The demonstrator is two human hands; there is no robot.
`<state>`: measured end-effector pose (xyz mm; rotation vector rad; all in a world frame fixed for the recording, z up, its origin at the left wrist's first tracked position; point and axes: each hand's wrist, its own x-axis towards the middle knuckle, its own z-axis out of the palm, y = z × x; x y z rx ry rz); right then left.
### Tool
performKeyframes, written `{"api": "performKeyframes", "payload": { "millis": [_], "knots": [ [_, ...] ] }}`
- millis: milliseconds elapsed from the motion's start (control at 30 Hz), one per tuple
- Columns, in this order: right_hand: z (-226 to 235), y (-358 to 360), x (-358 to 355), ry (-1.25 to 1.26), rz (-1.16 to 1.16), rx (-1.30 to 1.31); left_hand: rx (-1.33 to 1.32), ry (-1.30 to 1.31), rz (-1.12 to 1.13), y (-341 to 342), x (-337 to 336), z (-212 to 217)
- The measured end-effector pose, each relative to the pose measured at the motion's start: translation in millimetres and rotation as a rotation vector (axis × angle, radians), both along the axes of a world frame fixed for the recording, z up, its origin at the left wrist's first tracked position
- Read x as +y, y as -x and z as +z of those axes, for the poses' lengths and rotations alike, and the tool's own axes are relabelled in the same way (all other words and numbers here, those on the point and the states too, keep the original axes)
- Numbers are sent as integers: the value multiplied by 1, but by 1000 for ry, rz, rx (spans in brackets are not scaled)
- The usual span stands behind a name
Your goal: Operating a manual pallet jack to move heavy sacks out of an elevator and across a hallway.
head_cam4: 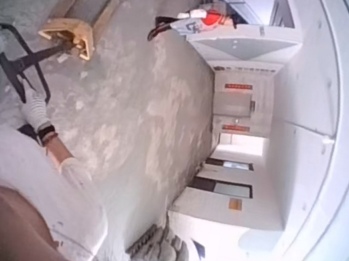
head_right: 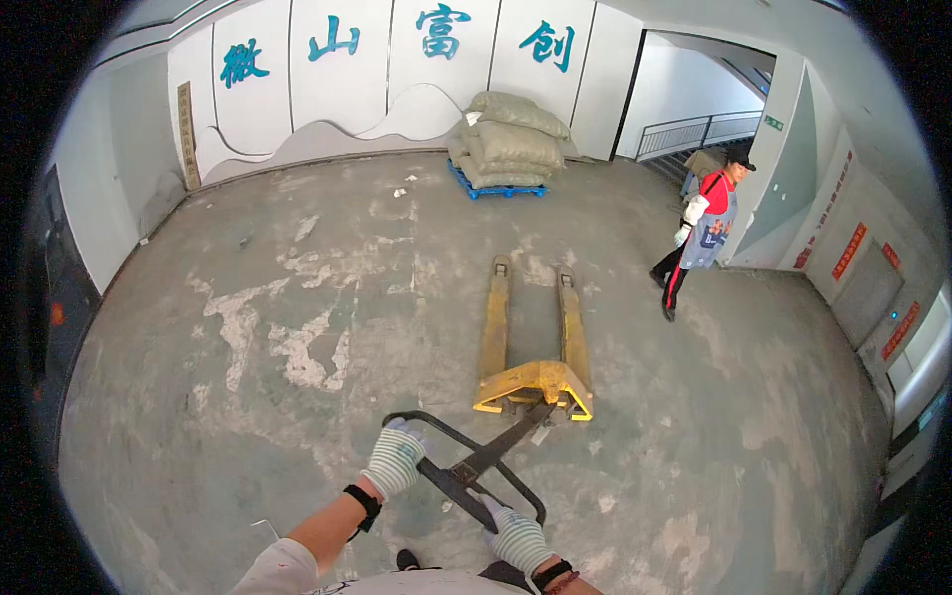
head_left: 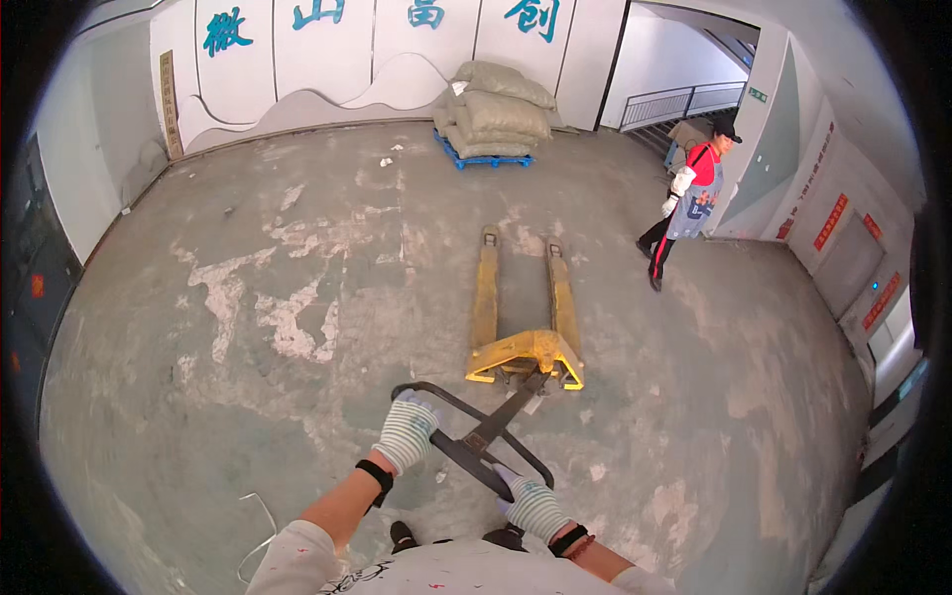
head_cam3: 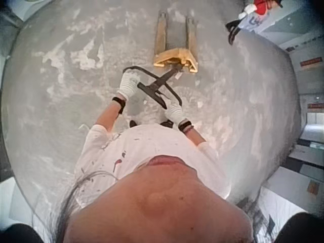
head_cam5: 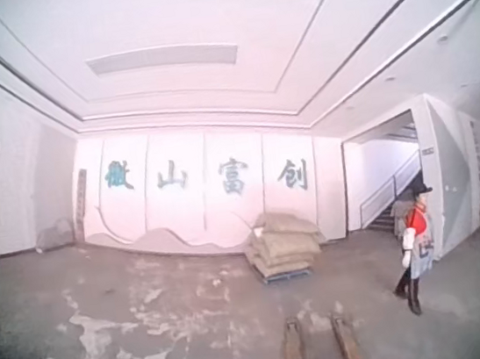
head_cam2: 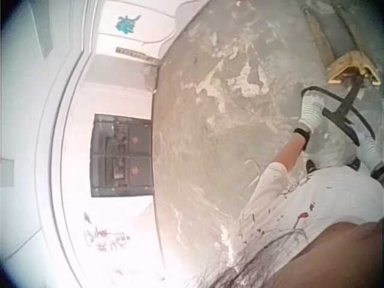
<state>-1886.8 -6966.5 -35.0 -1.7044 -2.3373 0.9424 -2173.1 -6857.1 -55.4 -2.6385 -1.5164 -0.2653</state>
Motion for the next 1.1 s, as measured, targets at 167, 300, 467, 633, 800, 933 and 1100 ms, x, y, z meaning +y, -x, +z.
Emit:
{"api": "performKeyframes", "payload": {
  "millis": [167, 300, 467, 633, 800, 933, 1100],
  "knots": [
    [32, 61, -13, -121, 141, 148, -192, -198, -14, 73, 6, 14],
    [56, 86, -15, -249, 77, 167, -300, -311, 20, 85, 23, 31],
    [93, 80, -6, -492, 36, 241, -414, -534, 48, 73, 47, 62],
    [125, 57, 0, -662, -85, 292, -398, -590, 83, 46, 58, 105],
    [133, 17, 24, -849, -171, 344, -363, -520, 141, 5, 68, 137],
    [126, -16, 62, -968, -244, 356, -344, -528, 194, -25, 79, 146],
    [112, -45, 74, -988, -100, 277, -291, -554, 245, -20, 42, 143]
  ]
}}
